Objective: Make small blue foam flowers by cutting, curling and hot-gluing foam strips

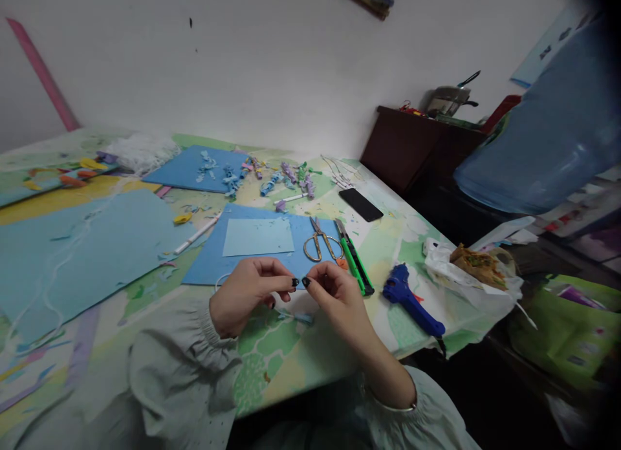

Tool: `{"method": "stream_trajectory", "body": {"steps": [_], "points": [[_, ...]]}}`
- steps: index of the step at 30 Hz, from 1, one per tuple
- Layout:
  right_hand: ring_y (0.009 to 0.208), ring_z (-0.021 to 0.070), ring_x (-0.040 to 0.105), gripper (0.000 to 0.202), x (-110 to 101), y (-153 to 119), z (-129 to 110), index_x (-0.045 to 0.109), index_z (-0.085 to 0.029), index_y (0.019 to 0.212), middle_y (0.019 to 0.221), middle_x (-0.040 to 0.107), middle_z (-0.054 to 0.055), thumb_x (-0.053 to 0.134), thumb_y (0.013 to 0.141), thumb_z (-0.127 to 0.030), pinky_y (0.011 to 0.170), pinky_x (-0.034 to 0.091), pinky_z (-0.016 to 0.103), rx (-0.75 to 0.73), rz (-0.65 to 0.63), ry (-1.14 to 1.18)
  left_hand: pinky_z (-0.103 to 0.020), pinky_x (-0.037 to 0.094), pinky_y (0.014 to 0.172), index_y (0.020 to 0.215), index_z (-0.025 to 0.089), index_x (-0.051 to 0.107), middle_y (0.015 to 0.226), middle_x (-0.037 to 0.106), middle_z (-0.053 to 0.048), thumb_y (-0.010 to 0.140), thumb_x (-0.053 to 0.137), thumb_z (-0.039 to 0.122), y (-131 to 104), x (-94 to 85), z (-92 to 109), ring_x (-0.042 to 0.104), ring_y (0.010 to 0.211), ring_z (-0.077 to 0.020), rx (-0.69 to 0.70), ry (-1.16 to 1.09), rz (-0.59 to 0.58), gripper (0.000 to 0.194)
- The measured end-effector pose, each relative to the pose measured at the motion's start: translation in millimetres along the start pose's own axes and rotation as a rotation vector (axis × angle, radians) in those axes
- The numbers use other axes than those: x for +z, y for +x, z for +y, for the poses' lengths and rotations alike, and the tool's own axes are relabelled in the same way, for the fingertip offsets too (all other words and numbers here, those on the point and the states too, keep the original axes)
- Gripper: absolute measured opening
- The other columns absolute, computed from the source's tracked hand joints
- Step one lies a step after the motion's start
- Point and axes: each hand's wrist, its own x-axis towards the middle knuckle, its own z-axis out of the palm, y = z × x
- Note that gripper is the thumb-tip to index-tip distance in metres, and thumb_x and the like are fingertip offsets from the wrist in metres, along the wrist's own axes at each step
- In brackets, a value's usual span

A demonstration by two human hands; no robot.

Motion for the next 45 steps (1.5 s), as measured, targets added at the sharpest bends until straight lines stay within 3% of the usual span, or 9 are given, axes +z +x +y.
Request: {"method": "stream_trajectory", "body": {"steps": [6,10,12,15,18,26,40,45], "points": [[0.056,0.0086,0.039,0.005,-2.6,3.5,-2.8,0.051,-0.017,0.071,0.063,0.044,-0.003,0.052,0.074,-0.021,0.051,0.030,0.021,0.008,-0.015,0.049,-0.017,0.034,0.042,0.068,0.014,0.060,0.053,0.059,0.002,0.062,0.065,0.026,2.9,-5.9,0.5,0.052,0.048,-0.0084,0.036,0.125,-0.057,0.014],[0.050,0.0069,0.034,0.008,-9.3,9.2,-2.2,0.051,-0.017,0.071,0.059,0.041,-0.005,0.054,0.072,-0.024,0.047,0.026,0.021,0.071,-0.043,0.110,-0.019,0.037,0.043,0.078,0.016,0.062,0.059,0.062,0.000,0.061,0.063,0.025,7.7,-18.7,3.4,0.055,0.051,-0.0115,0.067,0.359,-0.092,0.020],[0.047,0.0059,0.032,0.009,-11.2,11.6,-1.2,0.052,-0.016,0.070,0.057,0.041,-0.006,0.055,0.071,-0.024,0.045,0.024,0.021,0.136,-0.149,0.106,-0.020,0.037,0.046,0.072,0.016,0.062,0.061,0.062,0.000,0.058,0.064,0.024,11.1,-25.8,3.1,0.054,0.054,-0.0119,0.131,0.590,-0.077,0.017],[0.044,0.0048,0.031,0.006,-10.5,13.7,0.6,0.056,-0.014,0.070,0.053,0.042,-0.006,0.055,0.070,-0.020,0.043,0.023,0.019,0.239,-0.420,0.049,-0.022,0.039,0.052,0.065,0.017,0.063,0.064,0.064,-0.001,0.055,0.064,0.025,15.7,-33.2,0.1,0.056,0.059,-0.0135,0.174,0.838,-0.094,0.013],[0.045,0.0042,0.033,0.003,-7.1,16.9,2.3,0.057,-0.013,0.070,0.052,0.044,-0.006,0.055,0.069,-0.016,0.043,0.024,0.018,0.279,-0.599,-0.002,-0.021,0.039,0.052,0.067,0.017,0.063,0.063,0.064,0.000,0.055,0.062,0.024,17.8,-35.7,-2.9,0.057,0.058,-0.0137,0.135,0.855,-0.159,0.014],[0.042,0.0032,0.029,0.009,-2.8,34.0,6.7,0.058,-0.013,0.074,0.053,0.041,-0.007,0.050,0.070,-0.014,0.039,0.021,0.017,0.332,-0.787,-0.049,-0.020,0.034,0.048,0.061,0.018,0.062,0.055,0.061,0.002,0.054,0.063,0.021,16.9,-33.5,-5.5,0.054,0.054,-0.0122,0.161,0.811,-0.235,0.009],[0.047,0.0050,0.035,0.007,0.2,31.6,12.3,0.058,-0.014,0.072,0.055,0.045,-0.005,0.052,0.069,-0.014,0.043,0.027,0.017,0.208,-0.699,-0.236,-0.021,0.032,0.048,0.059,0.018,0.066,0.053,0.060,0.001,0.056,0.061,0.020,14.0,-30.6,-4.1,0.052,0.052,-0.0124,0.151,0.877,-0.253,0.006],[0.049,0.0058,0.037,0.008,-1.5,29.2,9.8,0.058,-0.014,0.074,0.055,0.045,-0.005,0.051,0.069,-0.012,0.044,0.027,0.018,0.196,-0.728,-0.222,-0.021,0.032,0.049,0.061,0.018,0.069,0.055,0.063,0.000,0.057,0.059,0.019,13.4,-30.7,-3.1,0.053,0.054,-0.0129,0.143,0.870,-0.263,0.010]]}}
